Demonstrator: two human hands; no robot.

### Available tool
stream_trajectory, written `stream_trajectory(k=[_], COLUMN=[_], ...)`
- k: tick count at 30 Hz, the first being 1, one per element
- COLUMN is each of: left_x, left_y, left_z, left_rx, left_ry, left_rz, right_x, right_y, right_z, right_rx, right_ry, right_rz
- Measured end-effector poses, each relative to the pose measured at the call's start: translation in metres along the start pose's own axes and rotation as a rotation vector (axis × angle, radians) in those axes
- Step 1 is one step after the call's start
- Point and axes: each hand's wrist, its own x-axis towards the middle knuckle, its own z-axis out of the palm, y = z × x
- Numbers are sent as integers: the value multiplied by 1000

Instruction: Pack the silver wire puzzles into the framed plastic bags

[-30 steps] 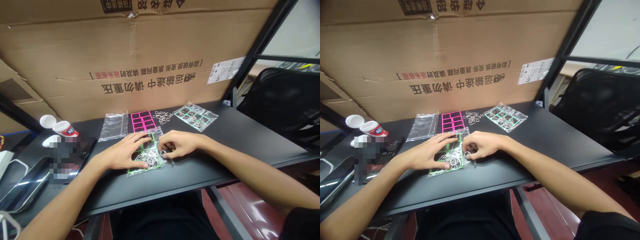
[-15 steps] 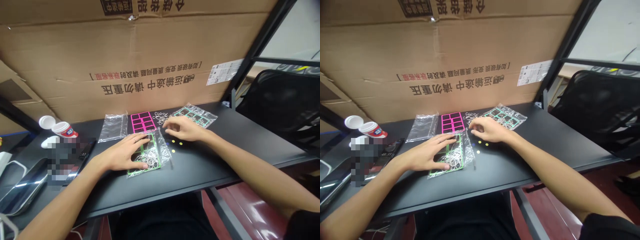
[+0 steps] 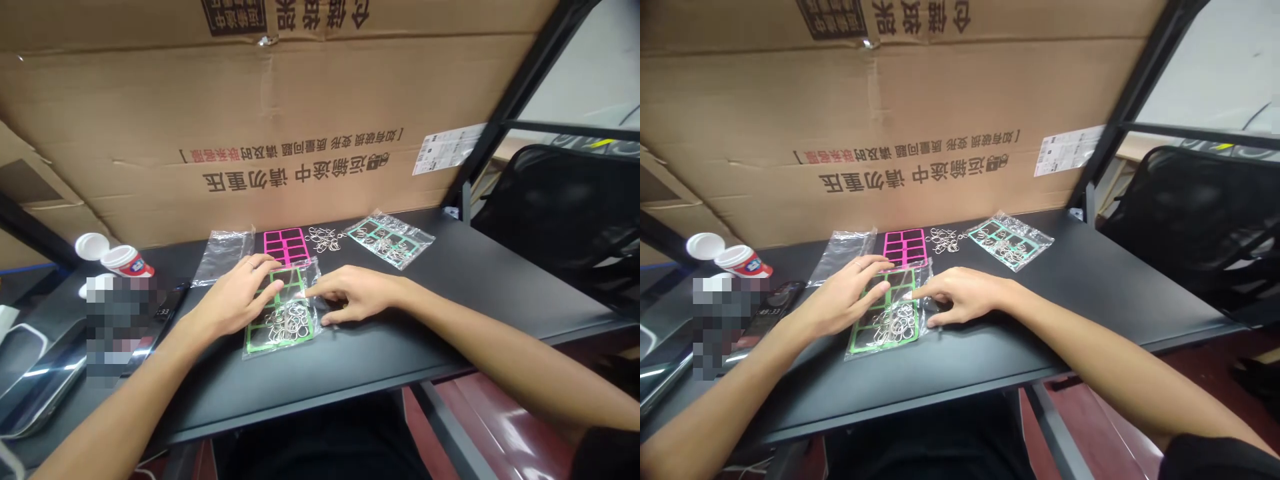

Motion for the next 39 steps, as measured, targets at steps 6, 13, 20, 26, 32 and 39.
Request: stream_trajectory(k=[6, 13, 20, 26, 32, 39], left_x=[0, 1, 6, 8, 8, 2], left_y=[-6, -9, -6, -7, -14, -1], left_z=[4, 4, -6, -13, -13, -11], left_rx=[200, 83, -248, -272, -203, 242], left_ry=[20, 0, 137, 101, 88, 194], left_rz=[-212, -400, -437, -562, -573, -489], right_x=[0, -1, 0, 1, 0, -3], right_y=[-6, -3, 3, 4, 5, 10], right_z=[1, -1, 3, 4, 0, -6], right_rx=[-110, 5, 99, 90, 100, 200], right_ry=[43, 22, 36, 25, 27, 34], right_rz=[-41, -32, -24, 1, 2, 31])
